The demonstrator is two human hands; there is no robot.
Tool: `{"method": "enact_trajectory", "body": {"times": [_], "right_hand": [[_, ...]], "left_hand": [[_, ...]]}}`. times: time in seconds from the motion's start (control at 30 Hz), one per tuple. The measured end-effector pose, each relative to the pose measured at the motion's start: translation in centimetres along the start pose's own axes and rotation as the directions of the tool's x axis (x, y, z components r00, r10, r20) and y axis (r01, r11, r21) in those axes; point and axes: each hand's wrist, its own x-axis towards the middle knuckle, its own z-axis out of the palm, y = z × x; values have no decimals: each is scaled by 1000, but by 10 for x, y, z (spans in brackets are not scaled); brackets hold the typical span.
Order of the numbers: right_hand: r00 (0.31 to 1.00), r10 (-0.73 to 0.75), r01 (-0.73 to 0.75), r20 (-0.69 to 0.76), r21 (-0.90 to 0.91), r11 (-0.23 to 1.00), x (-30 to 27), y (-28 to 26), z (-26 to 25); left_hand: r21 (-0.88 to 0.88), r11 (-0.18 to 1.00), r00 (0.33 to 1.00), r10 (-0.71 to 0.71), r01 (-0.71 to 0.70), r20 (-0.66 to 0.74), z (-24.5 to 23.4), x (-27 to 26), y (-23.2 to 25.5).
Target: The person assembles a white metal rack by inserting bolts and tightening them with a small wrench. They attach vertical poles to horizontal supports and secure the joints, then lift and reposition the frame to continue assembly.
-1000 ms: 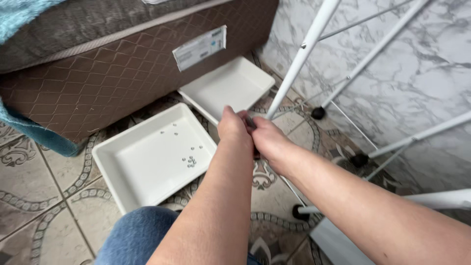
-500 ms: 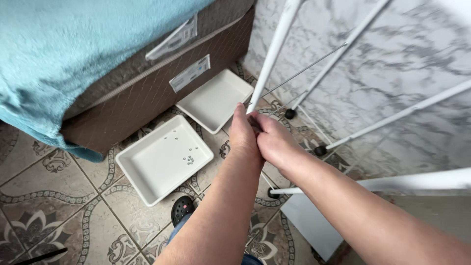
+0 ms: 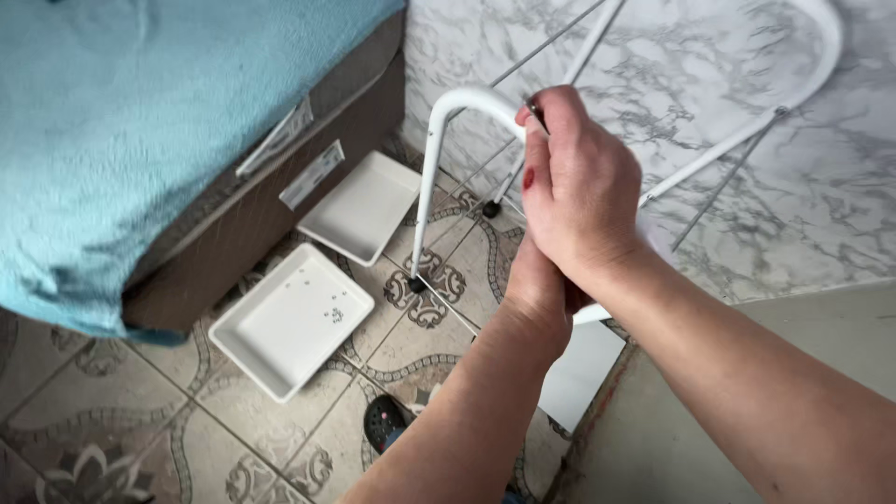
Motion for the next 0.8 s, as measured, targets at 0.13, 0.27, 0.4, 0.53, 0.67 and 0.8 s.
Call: {"method": "enact_trajectory", "body": {"times": [0.13,0.27,0.4,0.53,0.67,0.8], "right_hand": [[997,41,-37,-65,50,998,35,-14,0],[908,375,-367,189,-75,927,56,-5,-1],[883,395,-387,252,-84,918,65,-1,2],[738,553,-605,386,15,796,57,3,8],[837,292,-344,463,30,939,50,1,0],[852,277,-332,445,49,942,40,-4,-4]], "left_hand": [[-26,1000,999,3,-2,37,17,-4,32],[-30,992,990,-123,125,62,23,-8,41],[-32,987,971,-146,155,188,27,-5,46],[-150,981,985,-137,120,-106,31,-2,39],[-113,992,922,-90,51,-378,32,-17,66],[41,999,857,5,19,-515,24,-32,99]]}}
